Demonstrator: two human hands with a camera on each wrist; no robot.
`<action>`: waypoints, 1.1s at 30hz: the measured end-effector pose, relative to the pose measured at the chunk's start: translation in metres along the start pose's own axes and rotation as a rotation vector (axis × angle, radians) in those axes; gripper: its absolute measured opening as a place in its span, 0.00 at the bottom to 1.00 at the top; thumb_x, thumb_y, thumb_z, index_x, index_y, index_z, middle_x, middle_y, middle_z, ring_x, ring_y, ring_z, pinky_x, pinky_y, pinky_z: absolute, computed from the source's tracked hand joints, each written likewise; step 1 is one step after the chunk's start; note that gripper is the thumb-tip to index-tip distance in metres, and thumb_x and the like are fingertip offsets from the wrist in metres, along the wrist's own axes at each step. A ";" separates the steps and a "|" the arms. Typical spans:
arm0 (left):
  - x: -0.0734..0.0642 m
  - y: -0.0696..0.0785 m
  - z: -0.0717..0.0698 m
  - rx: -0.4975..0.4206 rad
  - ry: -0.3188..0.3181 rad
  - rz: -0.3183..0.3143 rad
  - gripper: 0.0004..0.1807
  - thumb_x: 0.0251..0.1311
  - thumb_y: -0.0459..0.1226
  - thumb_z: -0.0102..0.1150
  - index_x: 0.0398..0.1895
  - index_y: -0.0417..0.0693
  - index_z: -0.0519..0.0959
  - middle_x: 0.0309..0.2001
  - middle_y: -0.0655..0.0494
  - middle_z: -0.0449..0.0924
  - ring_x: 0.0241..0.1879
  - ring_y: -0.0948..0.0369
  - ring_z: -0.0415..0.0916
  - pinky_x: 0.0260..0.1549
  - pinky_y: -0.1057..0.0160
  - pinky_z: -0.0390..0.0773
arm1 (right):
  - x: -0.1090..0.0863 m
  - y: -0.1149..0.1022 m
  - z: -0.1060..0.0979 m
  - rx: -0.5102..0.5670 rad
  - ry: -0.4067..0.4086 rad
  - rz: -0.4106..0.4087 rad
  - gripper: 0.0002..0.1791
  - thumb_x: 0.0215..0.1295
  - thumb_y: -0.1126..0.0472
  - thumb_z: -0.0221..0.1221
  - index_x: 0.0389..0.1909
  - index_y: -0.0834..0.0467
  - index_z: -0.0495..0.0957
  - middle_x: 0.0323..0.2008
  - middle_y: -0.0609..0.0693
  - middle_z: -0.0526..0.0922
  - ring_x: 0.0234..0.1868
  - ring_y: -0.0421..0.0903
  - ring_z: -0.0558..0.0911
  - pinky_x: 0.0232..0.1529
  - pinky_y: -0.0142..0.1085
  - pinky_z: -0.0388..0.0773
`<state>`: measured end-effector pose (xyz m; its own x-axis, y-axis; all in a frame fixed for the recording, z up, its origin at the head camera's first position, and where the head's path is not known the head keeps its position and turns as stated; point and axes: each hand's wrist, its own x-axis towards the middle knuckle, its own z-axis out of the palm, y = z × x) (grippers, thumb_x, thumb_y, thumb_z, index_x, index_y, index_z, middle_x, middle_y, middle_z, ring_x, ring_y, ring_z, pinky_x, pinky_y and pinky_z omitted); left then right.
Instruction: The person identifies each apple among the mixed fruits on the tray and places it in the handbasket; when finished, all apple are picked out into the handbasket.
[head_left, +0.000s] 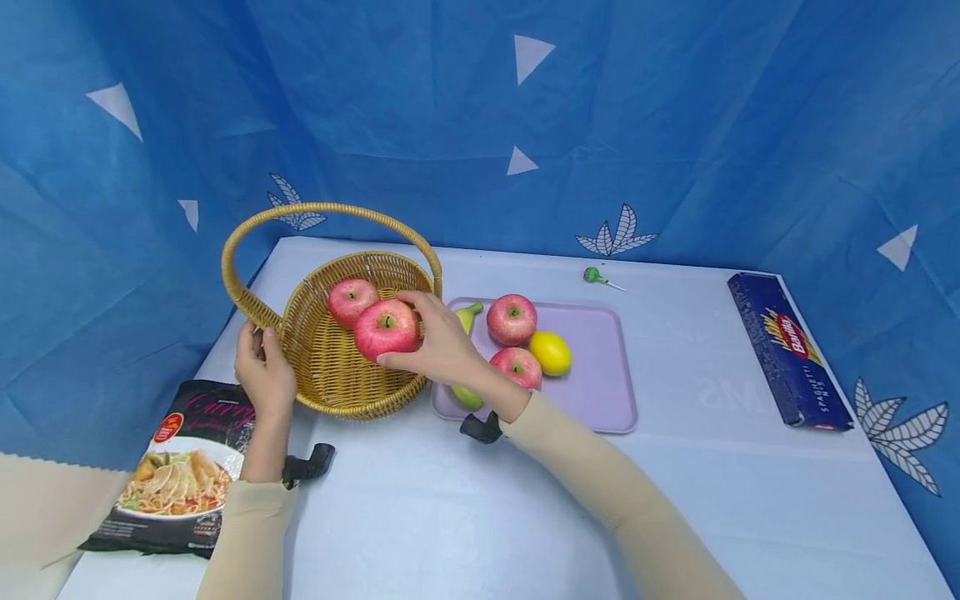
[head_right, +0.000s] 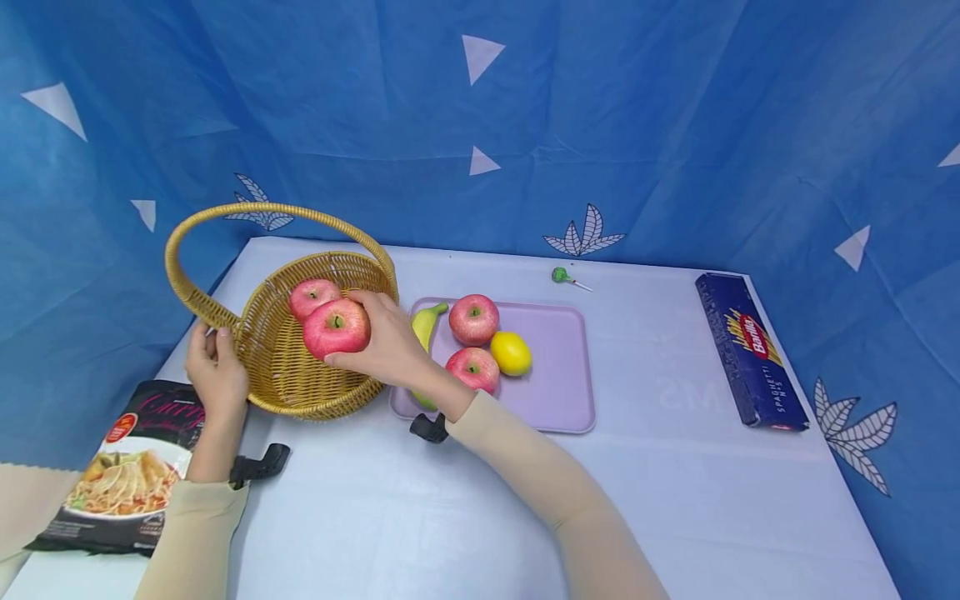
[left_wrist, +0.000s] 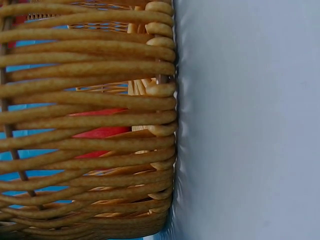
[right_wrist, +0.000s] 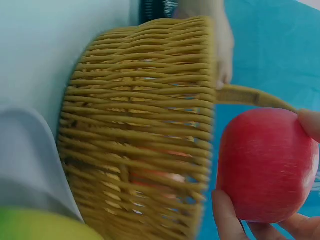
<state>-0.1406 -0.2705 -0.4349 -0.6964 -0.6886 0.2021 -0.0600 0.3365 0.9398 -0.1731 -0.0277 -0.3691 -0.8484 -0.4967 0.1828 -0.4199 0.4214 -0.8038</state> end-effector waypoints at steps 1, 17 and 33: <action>0.000 0.000 0.000 0.000 0.000 -0.001 0.22 0.77 0.44 0.38 0.69 0.54 0.68 0.65 0.48 0.73 0.64 0.55 0.71 0.63 0.53 0.72 | 0.004 0.001 0.005 -0.019 -0.003 0.008 0.45 0.48 0.50 0.73 0.67 0.54 0.65 0.60 0.50 0.73 0.56 0.46 0.75 0.53 0.38 0.78; 0.000 -0.002 0.001 -0.004 0.009 -0.009 0.21 0.76 0.43 0.39 0.68 0.53 0.69 0.64 0.48 0.75 0.62 0.57 0.72 0.61 0.54 0.74 | 0.051 0.010 0.051 -0.169 -0.111 0.104 0.45 0.49 0.49 0.72 0.67 0.59 0.66 0.61 0.52 0.75 0.65 0.49 0.71 0.63 0.40 0.72; 0.001 -0.001 -0.001 -0.010 0.000 -0.010 0.21 0.76 0.43 0.39 0.69 0.53 0.68 0.65 0.48 0.73 0.63 0.56 0.71 0.62 0.52 0.73 | 0.071 0.016 0.070 -0.199 -0.117 0.103 0.45 0.48 0.48 0.74 0.66 0.58 0.66 0.59 0.51 0.76 0.63 0.47 0.72 0.63 0.39 0.71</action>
<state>-0.1407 -0.2723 -0.4353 -0.6958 -0.6919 0.1928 -0.0598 0.3233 0.9444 -0.2179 -0.1096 -0.4091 -0.8518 -0.5230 0.0299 -0.3984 0.6098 -0.6852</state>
